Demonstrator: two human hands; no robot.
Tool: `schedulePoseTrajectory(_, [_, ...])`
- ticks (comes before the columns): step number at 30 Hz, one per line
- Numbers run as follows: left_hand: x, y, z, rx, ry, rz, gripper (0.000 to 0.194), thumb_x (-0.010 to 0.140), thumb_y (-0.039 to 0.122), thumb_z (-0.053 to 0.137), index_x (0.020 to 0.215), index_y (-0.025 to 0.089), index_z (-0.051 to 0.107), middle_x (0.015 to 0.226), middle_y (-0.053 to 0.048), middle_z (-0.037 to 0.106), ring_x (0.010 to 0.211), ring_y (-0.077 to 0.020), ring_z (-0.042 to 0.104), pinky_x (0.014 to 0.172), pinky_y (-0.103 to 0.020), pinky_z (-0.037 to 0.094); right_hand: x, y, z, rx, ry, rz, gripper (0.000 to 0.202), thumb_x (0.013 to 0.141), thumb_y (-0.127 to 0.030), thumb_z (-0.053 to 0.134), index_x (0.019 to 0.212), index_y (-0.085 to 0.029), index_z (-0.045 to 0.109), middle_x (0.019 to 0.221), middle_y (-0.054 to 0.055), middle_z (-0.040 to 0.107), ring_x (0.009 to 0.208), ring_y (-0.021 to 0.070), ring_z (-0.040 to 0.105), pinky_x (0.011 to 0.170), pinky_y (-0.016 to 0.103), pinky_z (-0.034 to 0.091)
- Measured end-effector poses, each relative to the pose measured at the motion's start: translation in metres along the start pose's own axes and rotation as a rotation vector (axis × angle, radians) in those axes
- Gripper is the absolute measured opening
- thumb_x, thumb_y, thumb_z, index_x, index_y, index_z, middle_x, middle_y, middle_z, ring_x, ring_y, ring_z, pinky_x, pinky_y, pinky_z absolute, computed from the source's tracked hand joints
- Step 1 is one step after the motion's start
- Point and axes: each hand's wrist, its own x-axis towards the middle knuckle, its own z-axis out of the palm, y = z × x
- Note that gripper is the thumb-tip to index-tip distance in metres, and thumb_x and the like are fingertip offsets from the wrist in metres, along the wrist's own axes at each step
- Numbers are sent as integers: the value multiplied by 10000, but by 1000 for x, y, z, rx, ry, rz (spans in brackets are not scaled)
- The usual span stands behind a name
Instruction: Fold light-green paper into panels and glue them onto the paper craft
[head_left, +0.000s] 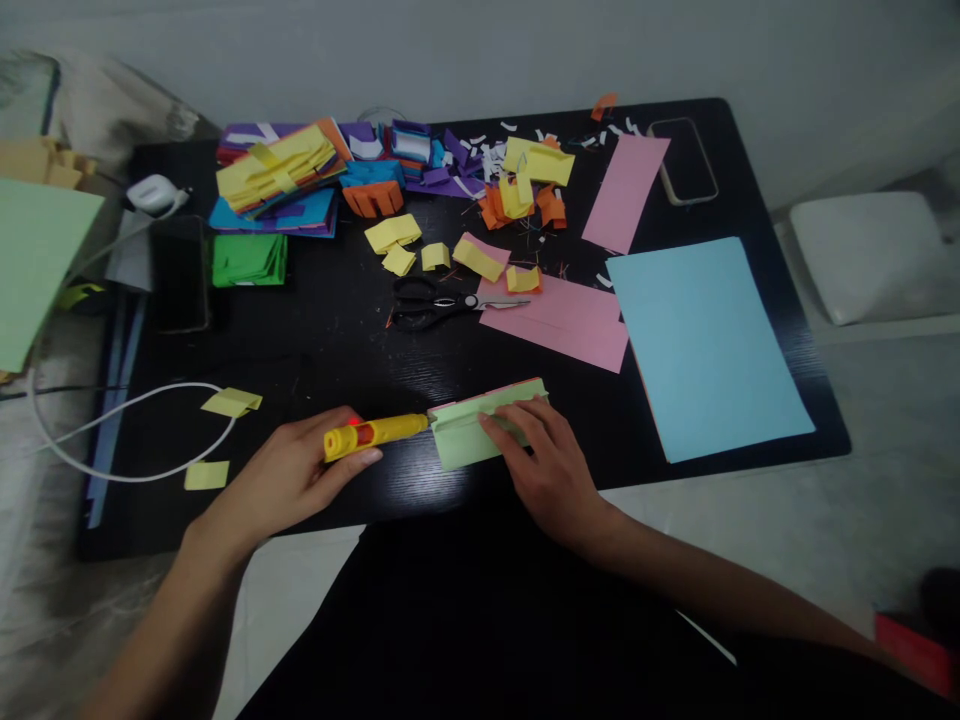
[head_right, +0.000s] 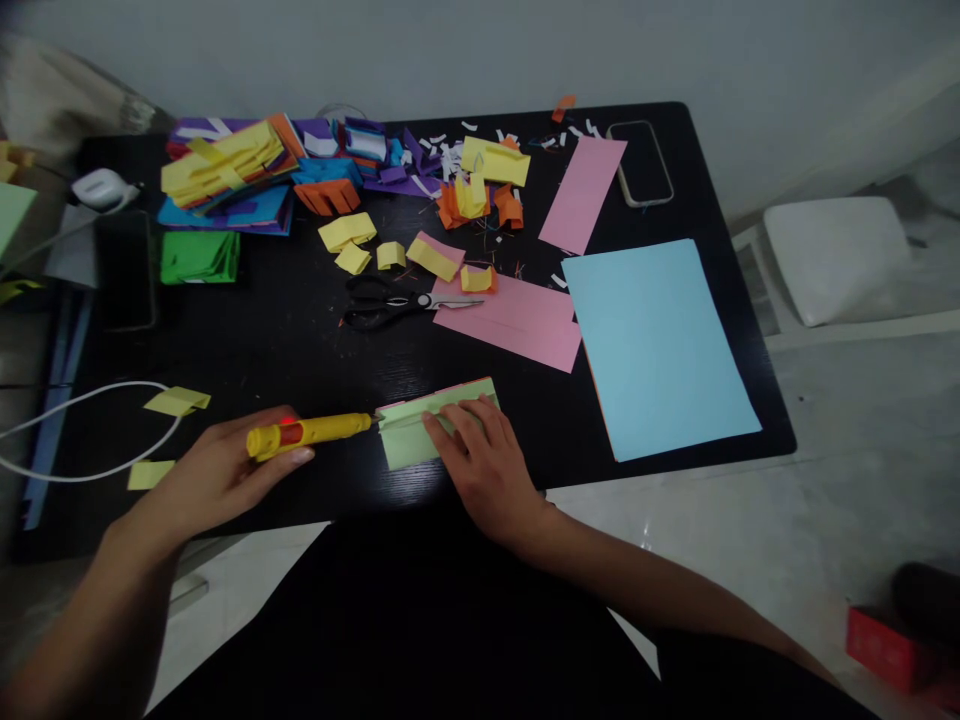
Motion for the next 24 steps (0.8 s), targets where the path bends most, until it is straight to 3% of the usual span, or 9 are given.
schedulePoseTrajectory(7, [-1, -1, 0, 32, -15, 29, 250, 1027, 408, 590, 851, 230, 597, 793, -1, 641, 580, -129, 580, 545, -278, 443, -1, 1, 0, 5, -16, 4, 597, 1005, -10, 520, 1551, -253, 530, 1307, 125, 695, 1287, 311, 594, 1137, 553, 536])
schedulePoseTrajectory(12, [4, 9, -8, -11, 5, 72, 170, 1036, 357, 577, 935, 225, 614, 881, -12, 671, 645, -132, 613, 579, -263, 479, -2, 1, 2, -34, -5, 1, 528, 1014, -42, 543, 1505, -233, 585, 1310, 115, 706, 1293, 298, 592, 1162, 539, 501])
schedulePoseTrajectory(18, [41, 31, -9, 42, -53, 116, 282, 1054, 421, 541, 883, 204, 598, 853, -12, 633, 720, -147, 626, 664, -277, 477, -4, 1, 6, -58, 46, -25, 444, 1022, -53, 545, 1444, -156, 638, 1301, 144, 720, 1289, 286, 600, 1042, 441, 570])
schedulePoseTrajectory(24, [82, 44, 13, 53, -123, 137, 378, 1075, 515, 474, 888, 203, 577, 856, -10, 606, 759, -161, 637, 684, -281, 464, -8, 0, 10, -20, 66, -13, 467, 1032, -70, 527, 1483, -155, 615, 1320, 141, 719, 1341, 292, 579, 1114, 444, 560])
